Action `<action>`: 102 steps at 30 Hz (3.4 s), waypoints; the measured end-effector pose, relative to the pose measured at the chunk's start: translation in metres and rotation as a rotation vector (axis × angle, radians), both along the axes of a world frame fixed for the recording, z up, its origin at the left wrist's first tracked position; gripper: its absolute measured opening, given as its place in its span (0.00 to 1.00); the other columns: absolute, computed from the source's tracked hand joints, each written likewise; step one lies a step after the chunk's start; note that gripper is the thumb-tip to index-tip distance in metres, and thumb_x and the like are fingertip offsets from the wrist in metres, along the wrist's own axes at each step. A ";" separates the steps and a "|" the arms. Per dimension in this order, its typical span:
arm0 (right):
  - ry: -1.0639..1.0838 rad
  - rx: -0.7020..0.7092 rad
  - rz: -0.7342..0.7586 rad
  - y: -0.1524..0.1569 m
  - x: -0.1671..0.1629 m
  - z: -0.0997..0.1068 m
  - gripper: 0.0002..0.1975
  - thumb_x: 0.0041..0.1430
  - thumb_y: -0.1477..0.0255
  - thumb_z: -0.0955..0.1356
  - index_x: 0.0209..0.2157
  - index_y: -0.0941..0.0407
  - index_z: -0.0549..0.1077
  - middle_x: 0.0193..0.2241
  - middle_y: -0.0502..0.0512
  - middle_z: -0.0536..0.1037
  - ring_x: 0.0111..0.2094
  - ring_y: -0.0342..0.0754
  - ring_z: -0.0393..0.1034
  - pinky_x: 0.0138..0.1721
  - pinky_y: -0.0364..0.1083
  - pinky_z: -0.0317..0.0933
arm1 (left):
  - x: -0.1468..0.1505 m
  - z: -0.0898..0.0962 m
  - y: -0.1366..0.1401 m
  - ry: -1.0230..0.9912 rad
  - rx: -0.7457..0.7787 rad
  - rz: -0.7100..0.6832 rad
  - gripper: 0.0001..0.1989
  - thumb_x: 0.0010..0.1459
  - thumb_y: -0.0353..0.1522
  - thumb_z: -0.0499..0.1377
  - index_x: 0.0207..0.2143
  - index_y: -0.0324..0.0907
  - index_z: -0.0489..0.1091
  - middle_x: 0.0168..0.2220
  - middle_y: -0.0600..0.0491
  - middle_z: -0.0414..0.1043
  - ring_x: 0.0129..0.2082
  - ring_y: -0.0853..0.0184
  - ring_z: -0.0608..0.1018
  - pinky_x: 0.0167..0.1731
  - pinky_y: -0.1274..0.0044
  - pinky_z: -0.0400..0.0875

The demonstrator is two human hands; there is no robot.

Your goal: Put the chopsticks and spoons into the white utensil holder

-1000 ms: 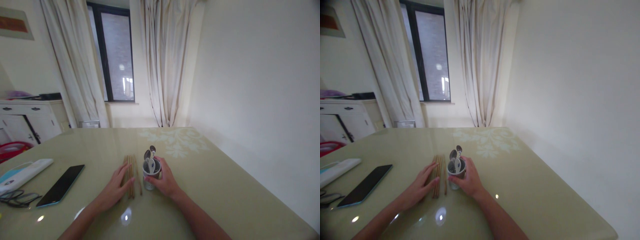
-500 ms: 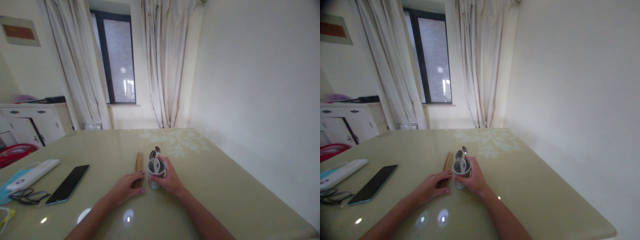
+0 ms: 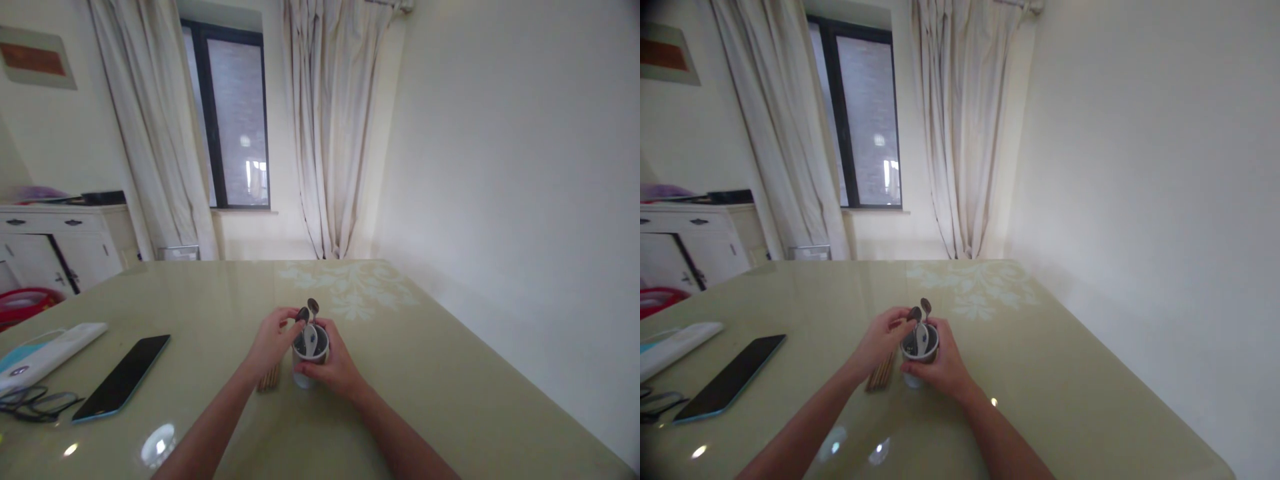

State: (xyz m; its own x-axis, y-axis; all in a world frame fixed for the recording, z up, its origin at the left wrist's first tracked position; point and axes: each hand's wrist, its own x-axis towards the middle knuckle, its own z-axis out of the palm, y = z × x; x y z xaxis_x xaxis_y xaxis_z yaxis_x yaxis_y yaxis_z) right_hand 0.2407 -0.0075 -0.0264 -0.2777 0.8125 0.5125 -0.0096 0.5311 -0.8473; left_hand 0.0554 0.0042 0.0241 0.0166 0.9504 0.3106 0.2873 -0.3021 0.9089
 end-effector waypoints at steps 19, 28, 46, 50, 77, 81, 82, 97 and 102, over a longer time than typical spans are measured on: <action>-0.065 -0.039 -0.032 -0.007 0.001 0.005 0.44 0.44 0.57 0.84 0.58 0.52 0.67 0.48 0.57 0.77 0.47 0.57 0.75 0.52 0.55 0.70 | -0.083 -0.061 0.025 0.271 -0.161 0.409 0.15 0.56 0.46 0.61 0.34 0.44 0.76 0.25 0.50 0.78 0.28 0.57 0.81 0.33 0.69 0.73; -0.098 -0.007 -0.005 -0.008 0.002 0.006 0.46 0.43 0.56 0.85 0.60 0.51 0.67 0.51 0.57 0.75 0.50 0.58 0.73 0.54 0.56 0.68 | -0.059 -0.048 0.014 0.413 0.085 0.435 0.18 0.64 0.44 0.55 0.44 0.44 0.80 0.47 0.43 0.80 0.50 0.52 0.80 0.55 0.61 0.74; -0.180 0.085 0.053 -0.012 -0.003 0.010 0.45 0.41 0.52 0.85 0.60 0.50 0.72 0.51 0.57 0.75 0.52 0.59 0.73 0.57 0.57 0.67 | -0.081 0.018 -0.002 -1.155 0.131 0.144 0.13 0.56 0.45 0.72 0.35 0.49 0.76 0.31 0.61 0.77 0.30 0.74 0.77 0.38 0.81 0.77; -0.174 0.061 0.061 -0.013 -0.003 0.012 0.45 0.42 0.53 0.85 0.59 0.51 0.72 0.51 0.57 0.75 0.52 0.59 0.73 0.57 0.56 0.67 | -0.107 -0.004 0.010 -0.721 -0.052 0.418 0.16 0.52 0.46 0.72 0.33 0.44 0.77 0.24 0.59 0.74 0.22 0.74 0.73 0.25 0.83 0.69; -0.110 0.000 0.093 -0.013 -0.011 0.002 0.45 0.43 0.54 0.85 0.60 0.52 0.72 0.54 0.61 0.76 0.55 0.63 0.73 0.57 0.59 0.68 | -0.017 0.009 -0.029 0.197 0.006 -0.044 0.13 0.56 0.43 0.65 0.36 0.44 0.83 0.31 0.54 0.75 0.27 0.67 0.74 0.28 0.76 0.69; -0.125 0.022 0.070 -0.012 -0.012 0.001 0.45 0.43 0.54 0.85 0.60 0.52 0.72 0.53 0.60 0.75 0.54 0.62 0.73 0.57 0.58 0.67 | -0.021 0.005 -0.027 0.192 0.077 -0.016 0.11 0.58 0.41 0.63 0.35 0.45 0.81 0.34 0.52 0.79 0.33 0.63 0.79 0.33 0.74 0.73; -0.124 0.025 0.067 -0.012 -0.012 0.002 0.45 0.43 0.53 0.85 0.60 0.53 0.72 0.53 0.60 0.75 0.54 0.62 0.73 0.57 0.58 0.67 | -0.020 0.005 -0.028 0.183 0.113 -0.014 0.10 0.59 0.40 0.63 0.36 0.45 0.81 0.36 0.51 0.80 0.36 0.62 0.80 0.37 0.73 0.74; -0.199 -0.093 -0.066 -0.013 -0.004 0.007 0.48 0.48 0.62 0.83 0.65 0.54 0.61 0.57 0.63 0.76 0.57 0.61 0.73 0.62 0.59 0.64 | -0.097 -0.026 0.019 -0.444 0.004 0.609 0.31 0.46 0.53 0.65 0.44 0.41 0.72 0.39 0.49 0.81 0.32 0.66 0.81 0.32 0.76 0.76; -0.214 -0.082 -0.194 -0.007 0.000 0.004 0.46 0.50 0.63 0.81 0.66 0.53 0.59 0.58 0.64 0.76 0.57 0.60 0.74 0.59 0.58 0.67 | -0.110 -0.043 0.024 -0.247 -0.164 0.508 0.25 0.41 0.47 0.69 0.38 0.40 0.79 0.28 0.51 0.81 0.24 0.65 0.78 0.23 0.77 0.70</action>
